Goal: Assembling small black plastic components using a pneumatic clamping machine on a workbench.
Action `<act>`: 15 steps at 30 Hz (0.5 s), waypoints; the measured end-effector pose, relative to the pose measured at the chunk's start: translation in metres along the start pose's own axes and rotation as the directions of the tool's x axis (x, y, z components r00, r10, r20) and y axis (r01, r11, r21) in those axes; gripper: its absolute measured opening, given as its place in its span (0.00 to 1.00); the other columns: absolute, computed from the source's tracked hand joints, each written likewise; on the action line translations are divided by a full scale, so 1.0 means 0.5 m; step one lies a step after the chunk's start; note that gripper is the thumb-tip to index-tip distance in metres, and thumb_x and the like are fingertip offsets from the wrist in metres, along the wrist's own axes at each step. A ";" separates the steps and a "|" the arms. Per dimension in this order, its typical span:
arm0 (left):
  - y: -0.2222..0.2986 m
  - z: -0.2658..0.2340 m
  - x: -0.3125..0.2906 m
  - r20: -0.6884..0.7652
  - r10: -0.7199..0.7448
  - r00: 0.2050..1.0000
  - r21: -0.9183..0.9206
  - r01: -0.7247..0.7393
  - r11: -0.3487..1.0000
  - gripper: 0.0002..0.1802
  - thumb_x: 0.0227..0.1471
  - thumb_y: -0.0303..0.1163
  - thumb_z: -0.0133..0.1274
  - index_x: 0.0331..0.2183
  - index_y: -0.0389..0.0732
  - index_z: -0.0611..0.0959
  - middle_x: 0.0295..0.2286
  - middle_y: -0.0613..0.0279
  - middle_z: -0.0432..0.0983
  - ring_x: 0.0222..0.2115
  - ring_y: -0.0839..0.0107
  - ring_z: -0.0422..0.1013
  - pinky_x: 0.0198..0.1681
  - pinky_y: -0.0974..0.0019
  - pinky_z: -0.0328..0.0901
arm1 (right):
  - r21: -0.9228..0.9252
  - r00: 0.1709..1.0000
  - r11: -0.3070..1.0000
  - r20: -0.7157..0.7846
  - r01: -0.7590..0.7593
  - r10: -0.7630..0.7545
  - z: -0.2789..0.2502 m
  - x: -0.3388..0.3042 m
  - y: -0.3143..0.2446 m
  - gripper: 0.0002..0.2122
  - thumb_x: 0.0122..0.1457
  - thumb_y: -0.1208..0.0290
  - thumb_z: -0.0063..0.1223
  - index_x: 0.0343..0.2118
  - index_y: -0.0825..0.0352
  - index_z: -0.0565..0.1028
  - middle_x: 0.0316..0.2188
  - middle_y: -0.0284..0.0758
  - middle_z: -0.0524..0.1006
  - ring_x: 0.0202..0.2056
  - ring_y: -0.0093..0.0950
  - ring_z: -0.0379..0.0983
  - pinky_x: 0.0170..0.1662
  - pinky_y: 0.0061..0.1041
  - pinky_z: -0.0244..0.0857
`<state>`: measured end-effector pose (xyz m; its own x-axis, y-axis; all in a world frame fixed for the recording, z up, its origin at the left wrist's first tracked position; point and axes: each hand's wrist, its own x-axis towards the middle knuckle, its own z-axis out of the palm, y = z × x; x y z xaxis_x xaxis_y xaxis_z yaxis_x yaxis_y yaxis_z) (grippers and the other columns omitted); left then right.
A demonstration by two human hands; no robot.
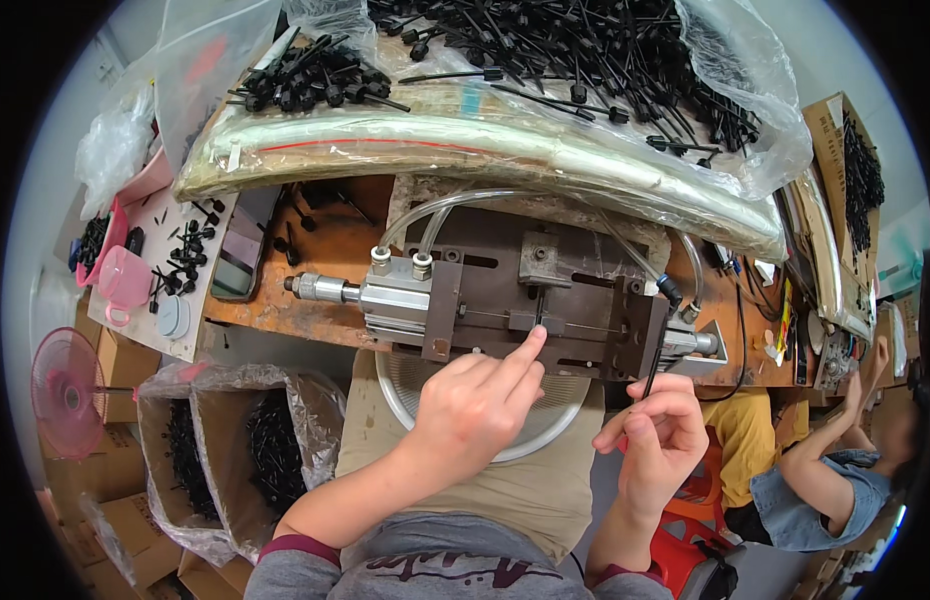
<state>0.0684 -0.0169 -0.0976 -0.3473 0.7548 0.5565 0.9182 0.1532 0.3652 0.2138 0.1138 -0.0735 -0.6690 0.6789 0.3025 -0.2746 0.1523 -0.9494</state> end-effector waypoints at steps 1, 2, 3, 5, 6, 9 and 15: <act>0.000 0.001 0.003 0.003 -0.015 1.000 -0.004 0.015 1.000 0.13 0.36 0.31 0.66 0.28 0.38 0.82 0.46 0.59 0.77 0.22 0.71 0.73 0.27 0.70 0.67 | 0.021 1.000 1.000 0.016 0.002 -0.002 -0.003 -0.001 0.001 0.07 0.54 0.84 0.54 0.36 0.77 0.72 0.43 0.46 0.69 0.24 0.32 0.78 0.23 0.19 0.73; 0.000 0.002 0.003 0.002 -0.016 1.000 -0.001 0.016 1.000 0.13 0.36 0.31 0.66 0.28 0.39 0.82 0.46 0.59 0.77 0.22 0.71 0.73 0.27 0.70 0.67 | 0.042 0.999 0.999 0.031 0.003 -0.005 -0.004 -0.002 0.001 0.08 0.53 0.87 0.54 0.37 0.78 0.74 0.44 0.47 0.69 0.28 0.35 0.80 0.26 0.20 0.76; 0.000 0.002 0.002 0.002 -0.017 1.000 0.004 0.017 1.000 0.13 0.36 0.31 0.66 0.28 0.39 0.82 0.46 0.59 0.77 0.22 0.71 0.73 0.27 0.70 0.67 | 0.039 1.000 0.999 0.011 0.010 -0.010 0.002 0.000 -0.003 0.10 0.52 0.87 0.54 0.39 0.79 0.73 0.45 0.47 0.69 0.29 0.36 0.80 0.27 0.21 0.76; -0.001 0.003 0.002 0.004 -0.021 1.000 0.007 0.021 1.000 0.13 0.36 0.31 0.66 0.28 0.39 0.82 0.46 0.59 0.77 0.21 0.71 0.73 0.27 0.70 0.67 | 0.032 0.999 0.999 -0.029 0.022 -0.021 0.024 0.006 -0.014 0.13 0.52 0.88 0.54 0.43 0.80 0.73 0.46 0.49 0.69 0.32 0.38 0.80 0.29 0.21 0.77; -0.001 0.002 0.002 0.006 -0.024 1.000 0.005 0.024 1.000 0.13 0.36 0.31 0.66 0.28 0.39 0.82 0.46 0.59 0.77 0.21 0.71 0.72 0.27 0.70 0.67 | 0.010 1.000 1.000 -0.022 0.017 -0.017 0.026 0.005 -0.015 0.15 0.51 0.88 0.54 0.44 0.79 0.73 0.46 0.49 0.70 0.34 0.39 0.80 0.30 0.21 0.77; -0.003 0.001 0.003 0.006 -0.025 1.000 -0.002 0.025 1.000 0.13 0.36 0.31 0.66 0.28 0.39 0.82 0.46 0.59 0.77 0.20 0.71 0.72 0.26 0.70 0.67 | -0.068 1.000 0.998 0.029 -0.001 0.003 0.024 0.000 -0.014 0.18 0.50 0.89 0.56 0.46 0.79 0.73 0.45 0.49 0.72 0.37 0.40 0.80 0.32 0.20 0.77; -0.002 -0.006 0.008 0.036 -0.001 0.999 -0.020 0.002 1.000 0.12 0.40 0.30 0.61 0.29 0.35 0.80 0.44 0.50 0.77 0.19 0.74 0.72 0.28 0.71 0.66 | -0.213 0.996 0.976 0.087 0.050 -0.032 0.016 -0.015 0.005 0.17 0.44 0.89 0.64 0.40 0.76 0.76 0.39 0.43 0.76 0.36 0.32 0.80 0.34 0.20 0.75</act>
<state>0.0657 -0.0160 -0.0935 -0.3408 0.7774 0.5286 0.9137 0.1414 0.3811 0.2123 0.1033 -0.0777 -0.7175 0.6088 0.3385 -0.1539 0.3354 -0.9294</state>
